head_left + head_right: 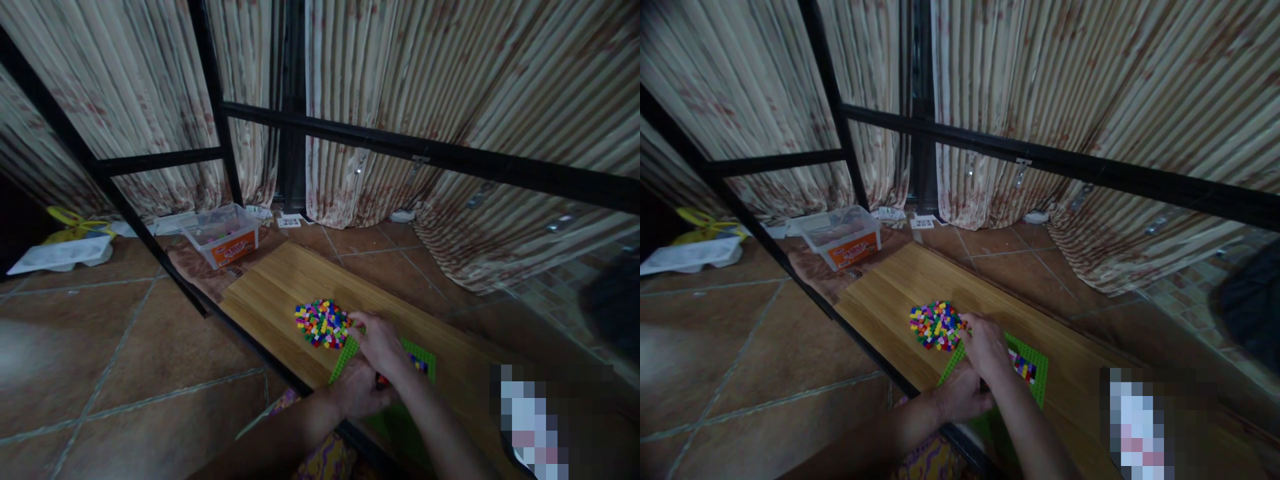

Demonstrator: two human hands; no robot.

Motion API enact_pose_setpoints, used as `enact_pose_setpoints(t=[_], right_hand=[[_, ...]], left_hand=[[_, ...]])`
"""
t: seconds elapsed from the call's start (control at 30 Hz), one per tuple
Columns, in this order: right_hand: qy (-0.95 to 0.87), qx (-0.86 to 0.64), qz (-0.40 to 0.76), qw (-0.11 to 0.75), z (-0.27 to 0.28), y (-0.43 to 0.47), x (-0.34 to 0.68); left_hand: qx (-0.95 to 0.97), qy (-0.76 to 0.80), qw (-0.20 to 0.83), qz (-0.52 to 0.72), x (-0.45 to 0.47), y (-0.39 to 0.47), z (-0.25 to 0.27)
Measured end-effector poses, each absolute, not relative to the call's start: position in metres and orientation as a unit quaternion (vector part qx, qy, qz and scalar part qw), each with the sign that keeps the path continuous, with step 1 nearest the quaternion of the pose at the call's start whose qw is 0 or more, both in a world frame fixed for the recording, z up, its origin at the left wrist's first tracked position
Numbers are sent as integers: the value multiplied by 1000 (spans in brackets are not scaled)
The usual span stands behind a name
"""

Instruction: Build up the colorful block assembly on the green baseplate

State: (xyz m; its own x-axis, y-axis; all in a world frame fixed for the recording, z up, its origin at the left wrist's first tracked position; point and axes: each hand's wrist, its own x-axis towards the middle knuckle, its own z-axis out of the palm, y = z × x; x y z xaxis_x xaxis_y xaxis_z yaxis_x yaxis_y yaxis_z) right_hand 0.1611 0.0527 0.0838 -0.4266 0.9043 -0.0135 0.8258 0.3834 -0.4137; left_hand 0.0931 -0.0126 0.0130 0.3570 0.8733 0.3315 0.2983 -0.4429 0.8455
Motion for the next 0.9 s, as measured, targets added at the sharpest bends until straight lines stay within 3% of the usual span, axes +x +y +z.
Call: enact_pose_setpoints(t=[0.13,0.47,0.9], right_hand=[[-839,-519,158,46,77,60,137],[-838,-526,141,30,62,67,127],[-831,-510,151,163,70,43,139]], left_hand=[[752,399,329,408,96,-13,7],[757,427,329,370,99,-13,-4],[805,402,302,315,96,-20,-10]])
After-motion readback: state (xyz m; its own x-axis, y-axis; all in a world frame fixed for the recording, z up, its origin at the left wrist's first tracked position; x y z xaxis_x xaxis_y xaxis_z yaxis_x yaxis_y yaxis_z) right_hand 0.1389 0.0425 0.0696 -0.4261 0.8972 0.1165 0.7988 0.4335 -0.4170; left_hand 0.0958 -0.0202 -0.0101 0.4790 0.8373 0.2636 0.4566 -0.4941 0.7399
